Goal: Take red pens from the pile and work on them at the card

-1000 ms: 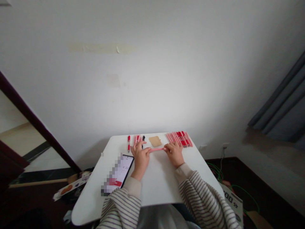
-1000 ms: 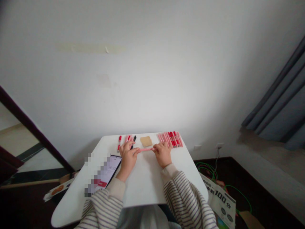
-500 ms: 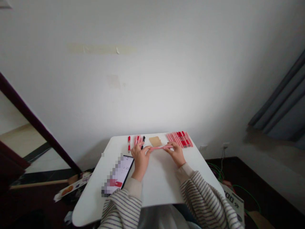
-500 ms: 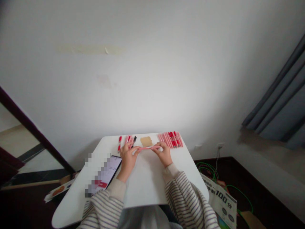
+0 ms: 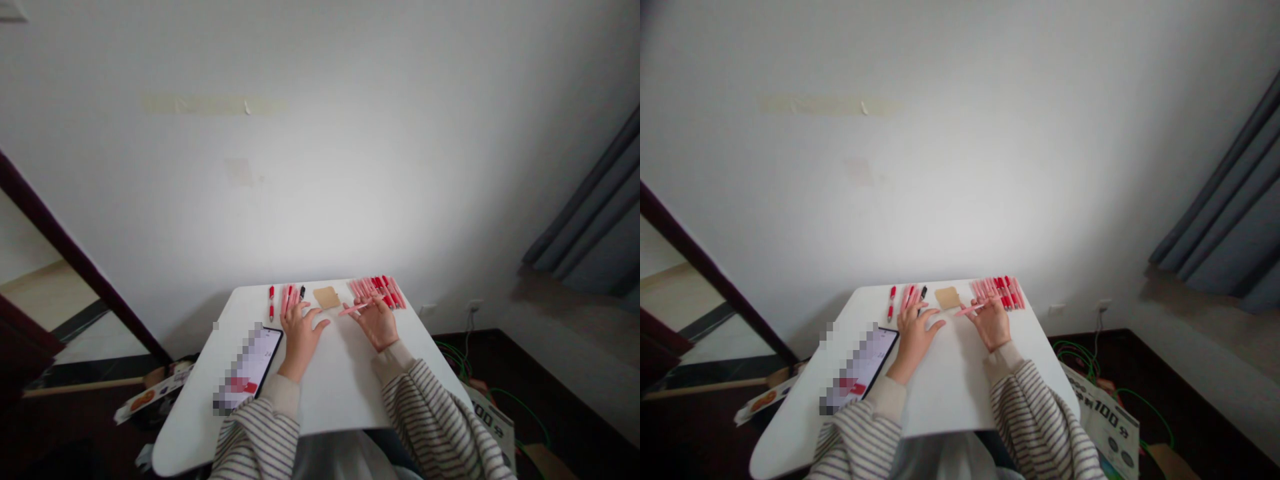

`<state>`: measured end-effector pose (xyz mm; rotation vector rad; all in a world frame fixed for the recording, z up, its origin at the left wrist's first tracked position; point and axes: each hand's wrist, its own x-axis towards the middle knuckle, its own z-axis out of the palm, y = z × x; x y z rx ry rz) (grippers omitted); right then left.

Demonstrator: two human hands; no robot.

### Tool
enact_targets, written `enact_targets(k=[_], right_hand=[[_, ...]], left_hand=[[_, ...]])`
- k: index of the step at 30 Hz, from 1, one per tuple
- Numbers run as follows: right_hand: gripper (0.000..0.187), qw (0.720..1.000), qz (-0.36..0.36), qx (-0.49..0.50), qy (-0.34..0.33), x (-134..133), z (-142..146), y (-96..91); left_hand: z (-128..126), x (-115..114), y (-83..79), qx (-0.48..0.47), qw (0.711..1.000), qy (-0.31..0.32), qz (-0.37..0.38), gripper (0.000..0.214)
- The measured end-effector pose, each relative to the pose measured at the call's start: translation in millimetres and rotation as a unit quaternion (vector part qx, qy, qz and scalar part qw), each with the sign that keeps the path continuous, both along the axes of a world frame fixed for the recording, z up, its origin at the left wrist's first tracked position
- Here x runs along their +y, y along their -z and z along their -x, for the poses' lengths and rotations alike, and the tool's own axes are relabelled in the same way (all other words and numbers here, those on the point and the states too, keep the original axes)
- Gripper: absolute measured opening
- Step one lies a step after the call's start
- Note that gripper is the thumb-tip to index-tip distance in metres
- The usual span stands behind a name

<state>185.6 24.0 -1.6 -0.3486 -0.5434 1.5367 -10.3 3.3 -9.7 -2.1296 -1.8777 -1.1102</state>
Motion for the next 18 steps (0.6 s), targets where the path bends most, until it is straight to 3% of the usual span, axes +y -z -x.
enact_targets(k=[5,18], right_hand=[[0.034,0.999,-0.01,0.041,-0.026,-0.2,-8.9,-1.5],[0.032,0.998,0.01,0.052,-0.039,-0.3,-8.7,-1.5]], left_hand=[[0.0,-0.2,1.8,0.011,1.0,0.003,0.01,0.029],[-2.0,-2.0,0.5,0.04,0.999,-0.008,0.027,0.028]])
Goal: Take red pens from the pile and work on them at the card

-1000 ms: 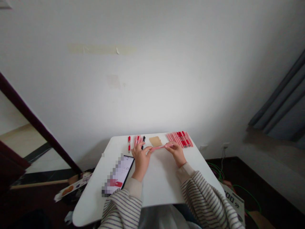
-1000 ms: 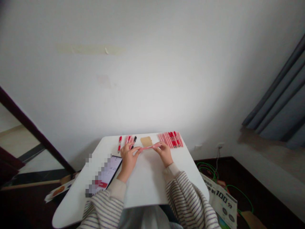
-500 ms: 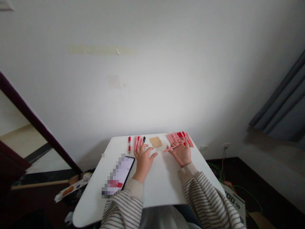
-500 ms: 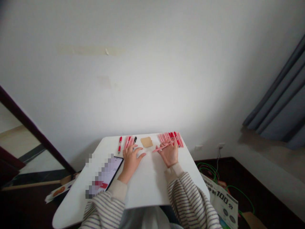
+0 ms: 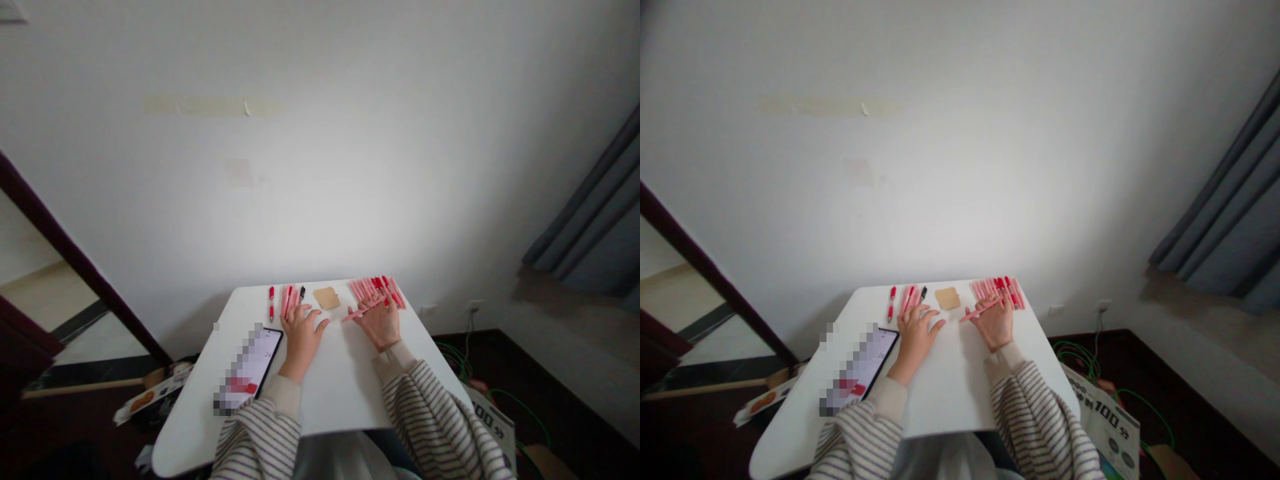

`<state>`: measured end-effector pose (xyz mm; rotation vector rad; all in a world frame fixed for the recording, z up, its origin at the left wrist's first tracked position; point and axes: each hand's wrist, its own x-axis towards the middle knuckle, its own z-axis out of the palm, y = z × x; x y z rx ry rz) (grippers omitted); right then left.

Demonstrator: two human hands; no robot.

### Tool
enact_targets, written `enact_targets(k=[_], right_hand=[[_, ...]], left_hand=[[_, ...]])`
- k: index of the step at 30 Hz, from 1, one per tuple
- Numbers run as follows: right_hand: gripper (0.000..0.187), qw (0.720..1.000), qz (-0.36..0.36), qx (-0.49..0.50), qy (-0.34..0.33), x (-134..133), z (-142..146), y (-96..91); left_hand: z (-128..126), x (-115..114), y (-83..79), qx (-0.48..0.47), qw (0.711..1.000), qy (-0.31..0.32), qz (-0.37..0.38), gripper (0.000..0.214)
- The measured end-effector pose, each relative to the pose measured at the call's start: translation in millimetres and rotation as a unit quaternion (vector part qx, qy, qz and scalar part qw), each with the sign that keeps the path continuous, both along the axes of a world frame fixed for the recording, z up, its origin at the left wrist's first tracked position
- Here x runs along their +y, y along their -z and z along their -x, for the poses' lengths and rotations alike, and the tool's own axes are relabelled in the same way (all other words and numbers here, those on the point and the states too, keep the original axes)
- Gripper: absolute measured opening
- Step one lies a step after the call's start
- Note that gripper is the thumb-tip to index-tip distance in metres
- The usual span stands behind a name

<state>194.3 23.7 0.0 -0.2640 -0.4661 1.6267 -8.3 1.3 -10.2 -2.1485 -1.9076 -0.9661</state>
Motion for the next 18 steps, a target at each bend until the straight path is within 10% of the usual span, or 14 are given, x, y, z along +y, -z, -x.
enact_targets(k=[7,18], right_hand=[[0.012,0.998,0.001,-0.043,0.036,2.0,5.7,2.9],[0.031,0.942,-0.027,-0.253,0.218,14.6,12.9,17.2]], left_hand=[[-4.9,4.0,4.1,0.061,0.997,0.023,0.035,0.038],[-3.4,2.5,6.4,0.06,0.995,0.058,0.051,0.037]])
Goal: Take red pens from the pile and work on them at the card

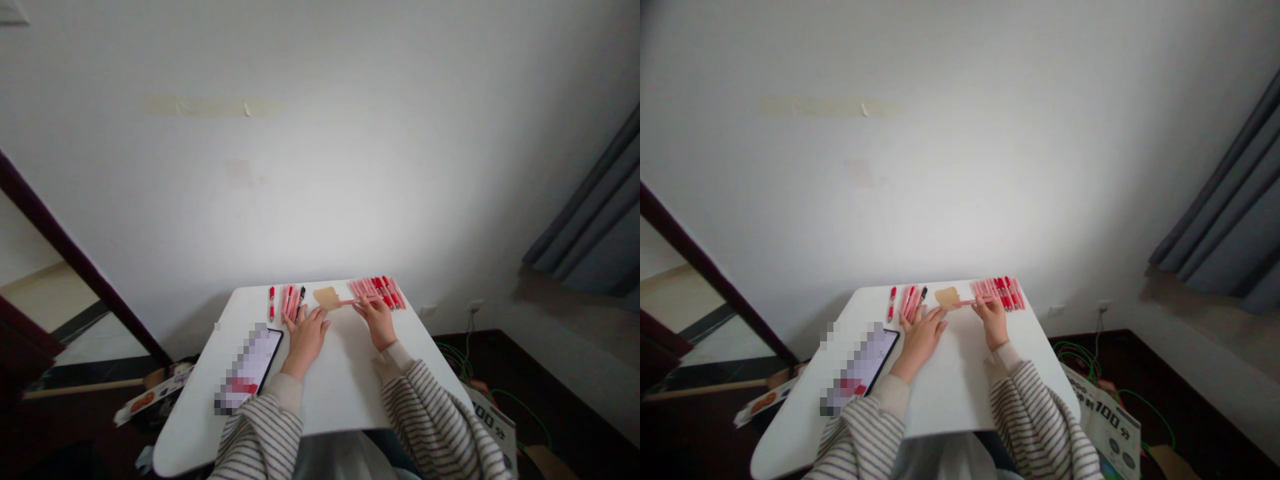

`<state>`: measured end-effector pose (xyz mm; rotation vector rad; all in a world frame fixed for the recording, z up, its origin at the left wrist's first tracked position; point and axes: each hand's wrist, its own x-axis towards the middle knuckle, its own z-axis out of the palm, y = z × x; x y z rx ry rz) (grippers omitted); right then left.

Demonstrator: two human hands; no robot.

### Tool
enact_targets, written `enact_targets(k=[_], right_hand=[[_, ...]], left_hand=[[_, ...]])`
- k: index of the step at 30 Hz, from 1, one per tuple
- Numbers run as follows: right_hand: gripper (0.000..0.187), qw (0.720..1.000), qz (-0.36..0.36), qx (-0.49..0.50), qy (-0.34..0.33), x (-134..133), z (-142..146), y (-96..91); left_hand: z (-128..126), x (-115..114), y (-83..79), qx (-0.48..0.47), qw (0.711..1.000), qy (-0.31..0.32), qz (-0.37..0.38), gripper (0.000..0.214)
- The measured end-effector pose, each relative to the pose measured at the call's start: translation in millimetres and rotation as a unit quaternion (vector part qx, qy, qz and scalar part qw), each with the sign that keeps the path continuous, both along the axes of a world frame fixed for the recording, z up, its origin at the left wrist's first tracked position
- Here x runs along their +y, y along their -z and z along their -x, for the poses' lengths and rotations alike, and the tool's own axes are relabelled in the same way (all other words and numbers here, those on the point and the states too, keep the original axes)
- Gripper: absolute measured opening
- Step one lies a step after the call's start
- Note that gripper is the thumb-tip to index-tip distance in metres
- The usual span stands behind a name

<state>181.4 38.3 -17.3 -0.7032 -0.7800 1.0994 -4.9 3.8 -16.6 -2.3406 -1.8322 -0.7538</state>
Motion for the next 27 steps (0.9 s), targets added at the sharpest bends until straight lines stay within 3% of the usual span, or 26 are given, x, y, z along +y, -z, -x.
enact_targets(k=[5,12,16,21,27], right_hand=[[0.029,0.981,-0.042,-0.168,0.081,-1.6,-3.5,-4.4],[0.019,0.934,-0.106,-0.335,0.055,-3.9,-3.8,-2.1],[0.016,0.921,-0.126,-0.361,0.072,-5.9,-0.9,-0.4],[0.031,0.91,-0.11,-0.394,0.066,-7.7,2.5,1.6],[0.029,0.914,-0.112,-0.387,0.047,-7.7,3.6,2.1]], left_hand=[[-1.6,-1.5,-3.1,0.0,1.0,-0.003,-0.007,0.032],[-1.6,-8.1,-7.6,-0.014,1.0,0.005,-0.013,0.026],[-1.5,-9.7,-8.3,-0.018,1.0,0.002,-0.012,0.025],[-2.4,-10.6,-9.7,-0.019,1.0,-0.003,-0.023,0.023],[-2.7,-10.9,-10.4,-0.016,0.999,-0.008,-0.035,0.022]])
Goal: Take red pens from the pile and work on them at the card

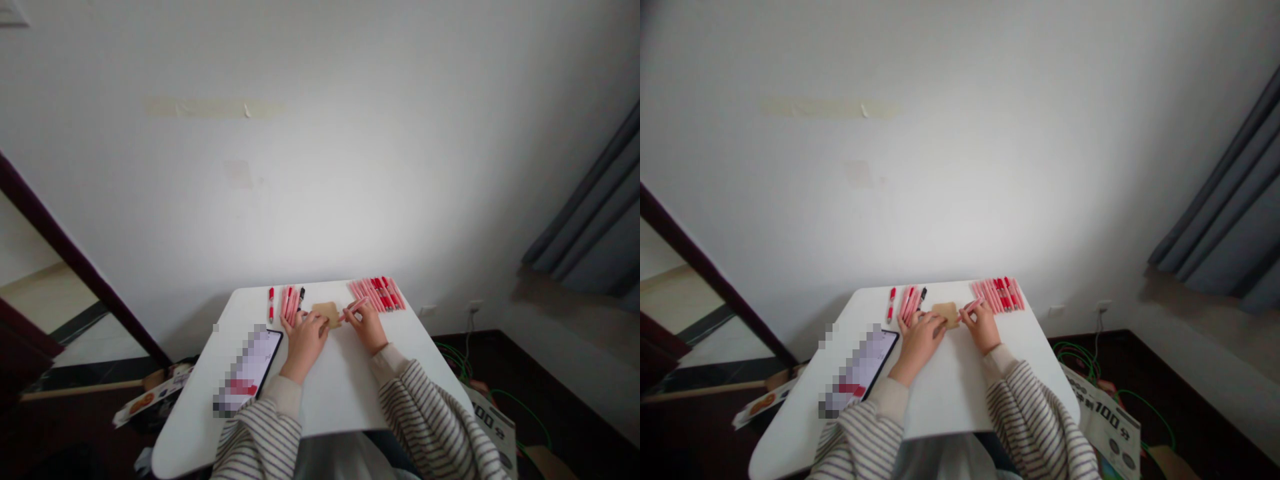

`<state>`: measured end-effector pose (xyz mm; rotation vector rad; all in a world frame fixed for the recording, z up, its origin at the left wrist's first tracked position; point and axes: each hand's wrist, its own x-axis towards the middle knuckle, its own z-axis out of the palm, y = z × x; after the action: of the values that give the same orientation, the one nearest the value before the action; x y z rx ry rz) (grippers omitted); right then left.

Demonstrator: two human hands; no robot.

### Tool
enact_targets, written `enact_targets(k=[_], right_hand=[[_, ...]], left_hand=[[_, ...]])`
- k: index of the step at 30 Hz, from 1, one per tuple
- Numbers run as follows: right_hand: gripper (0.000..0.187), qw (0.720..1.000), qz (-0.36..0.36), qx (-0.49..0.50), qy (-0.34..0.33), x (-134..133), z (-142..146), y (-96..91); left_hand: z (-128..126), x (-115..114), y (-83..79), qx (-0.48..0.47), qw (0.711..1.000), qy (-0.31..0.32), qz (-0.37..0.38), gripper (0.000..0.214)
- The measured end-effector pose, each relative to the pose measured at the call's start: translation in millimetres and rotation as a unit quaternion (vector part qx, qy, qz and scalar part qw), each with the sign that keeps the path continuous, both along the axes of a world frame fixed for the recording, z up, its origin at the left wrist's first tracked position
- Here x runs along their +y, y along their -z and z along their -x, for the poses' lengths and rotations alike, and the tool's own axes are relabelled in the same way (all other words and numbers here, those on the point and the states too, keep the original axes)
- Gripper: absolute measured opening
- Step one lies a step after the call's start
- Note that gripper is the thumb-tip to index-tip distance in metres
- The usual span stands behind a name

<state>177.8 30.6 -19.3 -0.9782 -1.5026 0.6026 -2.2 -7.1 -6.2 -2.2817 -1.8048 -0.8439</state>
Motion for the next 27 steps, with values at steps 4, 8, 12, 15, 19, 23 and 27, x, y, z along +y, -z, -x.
enact_targets(k=[4,8,12,15,19,23,27], right_hand=[[0.027,1.0,-0.002,-0.019,0.003,-0.5,1.6,0.2],[0.025,1.0,-0.006,-0.025,0.017,1.3,2.2,2.5],[0.023,0.999,-0.013,-0.016,0.025,2.8,1.8,4.1],[0.023,0.999,-0.011,-0.008,0.033,3.2,1.3,4.8],[0.027,0.999,-0.005,0.004,0.046,4.5,0.6,6.9],[0.031,0.998,0.003,-0.023,0.059,5.2,-0.1,7.7],[0.032,0.998,-0.006,-0.019,0.052,3.4,-1.1,2.8]], left_hand=[[-0.1,0.0,0.2,-0.003,1.0,0.0,0.0,0.021],[-0.2,0.2,0.4,-0.006,1.0,0.0,-0.003,0.021],[0.0,0.3,0.6,-0.007,1.0,-0.002,-0.003,0.021],[0.2,0.1,0.1,-0.006,1.0,-0.003,-0.002,0.021],[0.5,0.0,-0.3,-0.006,1.0,-0.003,-0.004,0.021],[0.3,0.6,1.0,-0.006,1.0,-0.002,0.0,0.021],[0.5,2.2,3.7,0.0,1.0,-0.003,0.001,0.023]])
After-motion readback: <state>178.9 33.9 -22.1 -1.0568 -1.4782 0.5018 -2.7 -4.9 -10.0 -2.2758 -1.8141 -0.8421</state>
